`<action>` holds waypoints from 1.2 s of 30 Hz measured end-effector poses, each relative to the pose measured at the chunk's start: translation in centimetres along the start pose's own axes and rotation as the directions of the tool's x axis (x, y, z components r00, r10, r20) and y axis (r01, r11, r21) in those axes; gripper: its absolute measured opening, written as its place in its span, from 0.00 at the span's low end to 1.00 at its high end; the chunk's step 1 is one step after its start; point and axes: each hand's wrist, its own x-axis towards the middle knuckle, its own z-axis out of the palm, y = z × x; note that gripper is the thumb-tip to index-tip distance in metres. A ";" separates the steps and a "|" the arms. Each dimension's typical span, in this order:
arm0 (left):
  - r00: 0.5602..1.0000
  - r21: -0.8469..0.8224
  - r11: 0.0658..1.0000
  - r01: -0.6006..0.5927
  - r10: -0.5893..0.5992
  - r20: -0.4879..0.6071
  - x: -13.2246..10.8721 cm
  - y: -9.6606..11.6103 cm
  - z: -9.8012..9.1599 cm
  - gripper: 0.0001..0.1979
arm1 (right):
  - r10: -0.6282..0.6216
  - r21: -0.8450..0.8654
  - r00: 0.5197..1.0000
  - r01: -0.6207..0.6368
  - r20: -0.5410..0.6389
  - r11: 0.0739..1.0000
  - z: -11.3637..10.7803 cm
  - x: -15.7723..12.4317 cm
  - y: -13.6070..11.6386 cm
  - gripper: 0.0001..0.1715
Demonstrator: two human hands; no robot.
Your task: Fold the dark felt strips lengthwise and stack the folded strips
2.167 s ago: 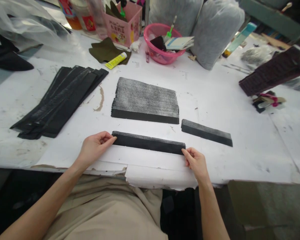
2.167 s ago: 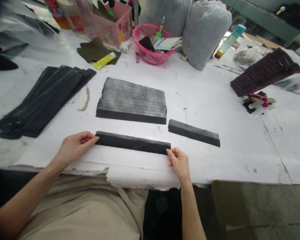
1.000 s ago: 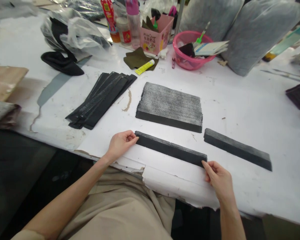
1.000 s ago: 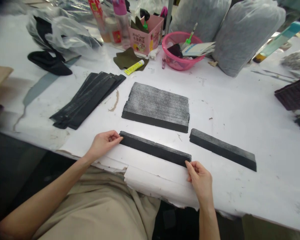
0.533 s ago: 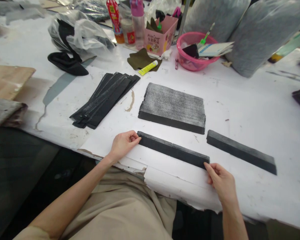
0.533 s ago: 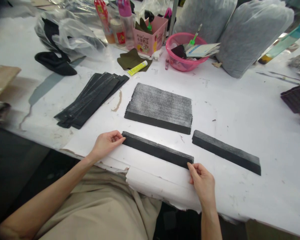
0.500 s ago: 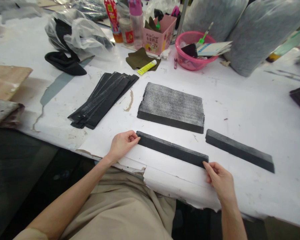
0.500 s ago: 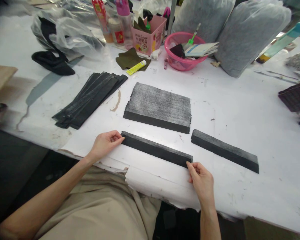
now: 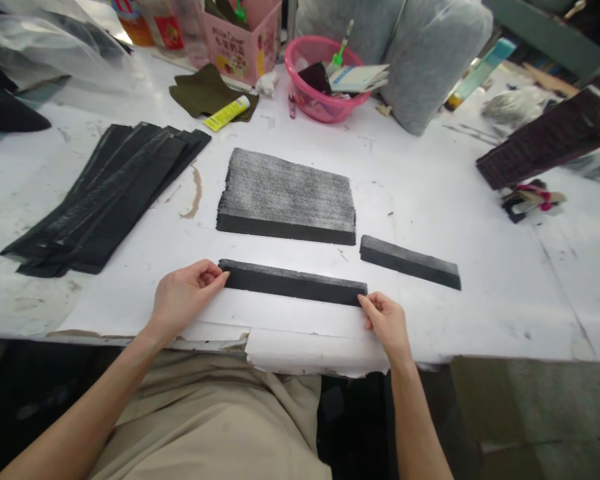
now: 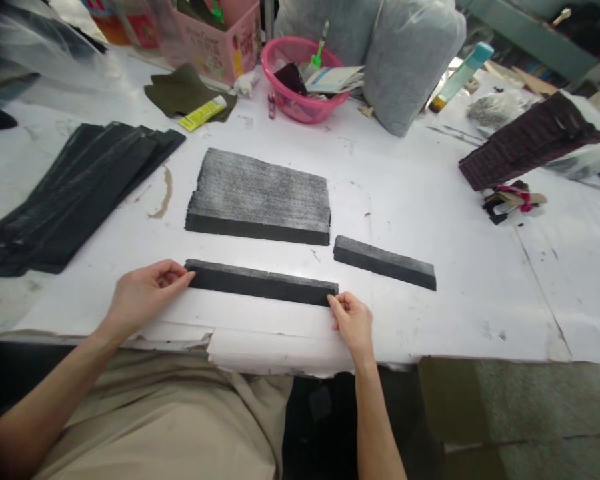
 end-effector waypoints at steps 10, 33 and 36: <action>1.000 0.102 0.994 0.028 -0.028 -0.002 0.2 -0.5 0.2 0.17 | 0.007 -0.025 1.000 -0.008 -0.025 1.000 0.2 0.3 0.7 0.24; 0.998 0.168 0.984 0.053 -0.055 0.003 0.0 0.4 0.0 0.15 | 0.014 -0.071 0.998 -0.018 -0.058 0.997 0.5 0.3 0.0 0.20; 0.998 0.196 0.979 0.058 -0.064 0.024 0.0 0.5 0.0 0.14 | 0.021 -0.082 0.998 -0.025 -0.058 0.996 0.5 0.3 -0.2 0.20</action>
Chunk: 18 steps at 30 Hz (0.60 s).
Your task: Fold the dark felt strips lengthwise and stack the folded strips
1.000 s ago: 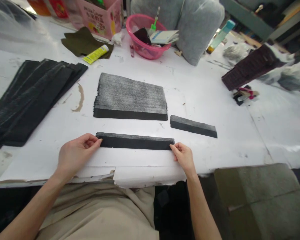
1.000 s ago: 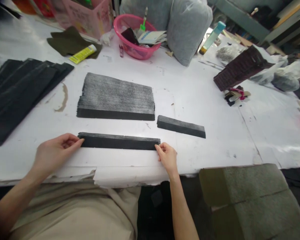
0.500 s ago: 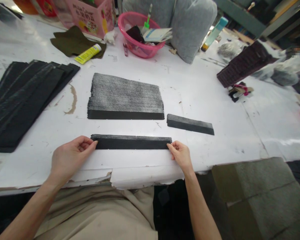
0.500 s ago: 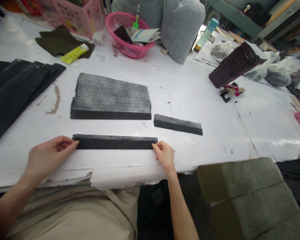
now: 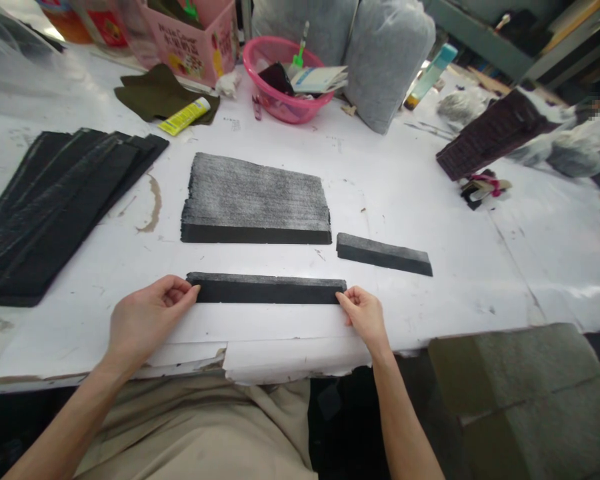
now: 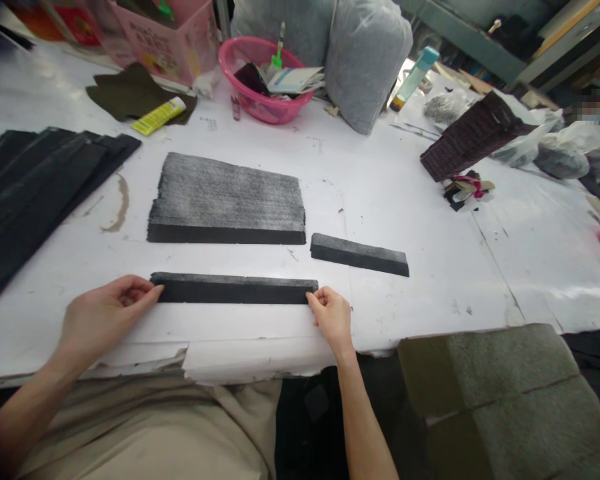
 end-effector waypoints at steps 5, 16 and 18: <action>1.000 -0.016 1.000 0.021 -0.021 -0.008 0.0 0.1 0.0 0.14 | 0.019 0.004 1.000 -0.019 0.003 1.000 -0.1 0.0 0.0 0.20; 0.999 -0.068 0.997 -0.029 0.026 -0.045 0.1 -0.1 0.5 0.14 | 0.016 -0.048 0.999 -0.014 0.028 0.999 -0.1 0.2 0.4 0.22; 0.999 -0.082 0.996 -0.031 0.027 -0.047 0.1 0.0 0.4 0.13 | 0.018 -0.062 0.999 -0.016 0.035 0.998 -0.2 0.3 0.4 0.23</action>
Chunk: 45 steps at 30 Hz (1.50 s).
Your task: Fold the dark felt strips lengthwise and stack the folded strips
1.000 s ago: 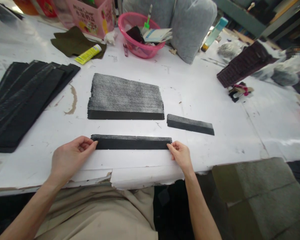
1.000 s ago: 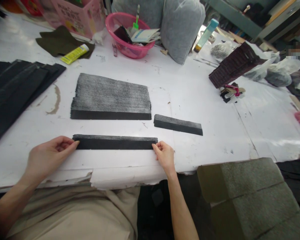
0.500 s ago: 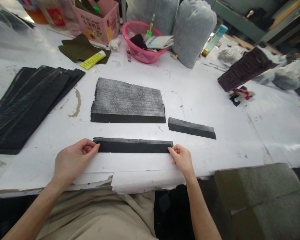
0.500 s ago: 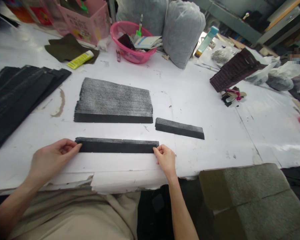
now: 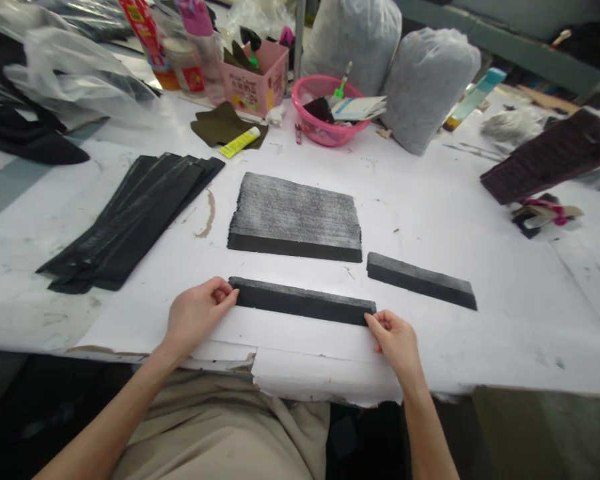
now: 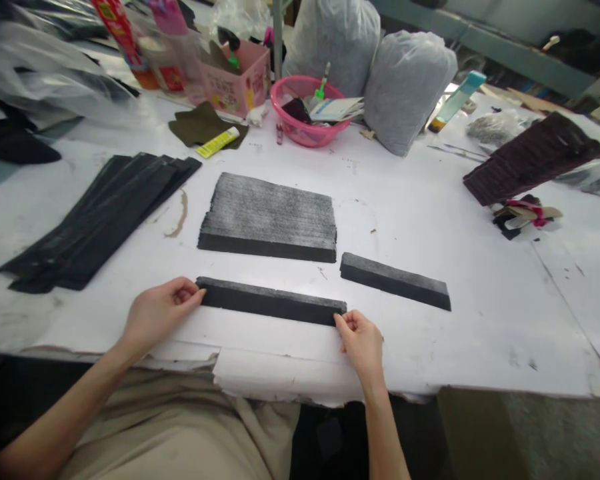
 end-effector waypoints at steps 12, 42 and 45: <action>1.000 -0.048 0.999 0.013 -0.013 0.004 0.1 0.9 -0.5 0.09 | -0.009 -0.124 1.000 0.010 0.011 0.992 -0.2 0.6 0.6 0.25; 0.999 -0.356 0.935 0.012 0.003 0.041 0.7 -0.5 -0.7 0.05 | -0.016 -0.222 0.998 0.001 -0.066 0.975 -0.5 0.3 0.8 0.26; 0.994 -0.512 0.856 0.070 -0.019 0.104 1.0 -0.7 -0.8 0.07 | -0.010 -0.157 0.996 -0.005 -0.094 0.988 -0.4 0.2 1.3 0.25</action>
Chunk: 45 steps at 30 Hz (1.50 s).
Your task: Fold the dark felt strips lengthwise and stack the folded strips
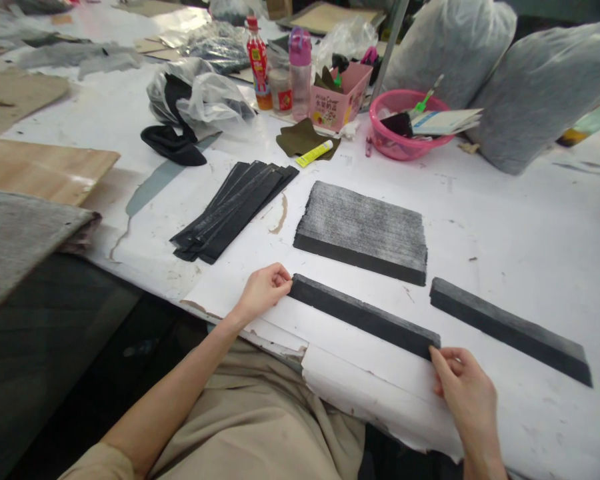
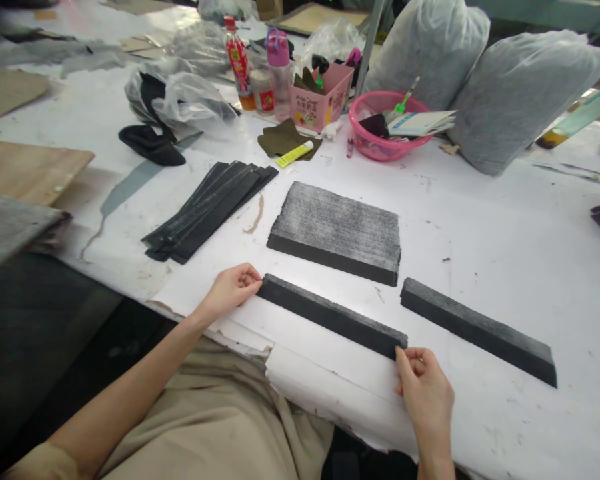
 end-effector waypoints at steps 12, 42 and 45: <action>0.997 0.208 0.976 -0.057 0.067 -0.041 -0.1 -0.1 -0.4 0.07 | -0.678 -0.133 0.729 0.665 -0.098 0.735 6.4 -4.7 -12.6 0.15; 0.984 -0.352 0.921 0.170 -0.137 0.116 -4.0 0.2 1.4 0.19 | -0.787 -0.181 0.616 0.773 -0.008 0.607 13.7 -6.1 -17.9 0.12; 0.977 -0.377 0.904 0.203 -0.165 0.132 -4.4 0.0 1.1 0.21 | -0.784 -0.178 0.620 0.772 -0.003 0.611 13.7 -6.2 -17.9 0.12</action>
